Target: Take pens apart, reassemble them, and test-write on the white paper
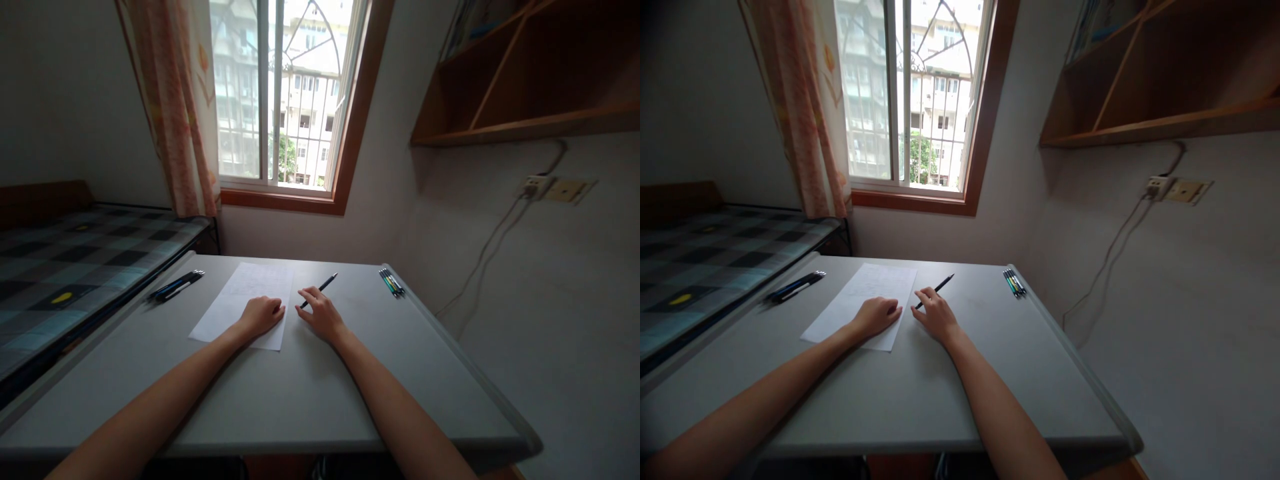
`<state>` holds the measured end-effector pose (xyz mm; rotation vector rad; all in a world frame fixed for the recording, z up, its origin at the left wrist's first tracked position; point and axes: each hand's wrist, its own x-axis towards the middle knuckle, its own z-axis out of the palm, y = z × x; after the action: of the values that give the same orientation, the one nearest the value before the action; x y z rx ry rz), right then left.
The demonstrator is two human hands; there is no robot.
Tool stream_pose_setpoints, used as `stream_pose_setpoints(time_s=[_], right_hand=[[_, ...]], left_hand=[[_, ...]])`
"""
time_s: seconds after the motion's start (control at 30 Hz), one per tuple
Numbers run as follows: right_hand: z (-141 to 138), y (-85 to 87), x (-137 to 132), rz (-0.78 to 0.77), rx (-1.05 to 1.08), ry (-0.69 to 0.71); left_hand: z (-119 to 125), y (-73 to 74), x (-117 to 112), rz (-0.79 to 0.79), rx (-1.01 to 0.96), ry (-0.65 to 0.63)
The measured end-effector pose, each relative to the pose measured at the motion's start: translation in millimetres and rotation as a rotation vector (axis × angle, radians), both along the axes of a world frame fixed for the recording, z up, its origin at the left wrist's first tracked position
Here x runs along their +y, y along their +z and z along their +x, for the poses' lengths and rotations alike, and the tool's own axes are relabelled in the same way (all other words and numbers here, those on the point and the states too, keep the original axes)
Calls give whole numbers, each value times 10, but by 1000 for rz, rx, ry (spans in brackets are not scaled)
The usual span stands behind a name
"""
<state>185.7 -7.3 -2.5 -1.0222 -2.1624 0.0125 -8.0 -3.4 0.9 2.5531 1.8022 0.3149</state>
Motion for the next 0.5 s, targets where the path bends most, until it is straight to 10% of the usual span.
stream_pose_setpoints(time_s=[0.5], right_hand=[[9,-10,14,-9,7,7]], left_hand=[[5,3,-1,0,-4,7]])
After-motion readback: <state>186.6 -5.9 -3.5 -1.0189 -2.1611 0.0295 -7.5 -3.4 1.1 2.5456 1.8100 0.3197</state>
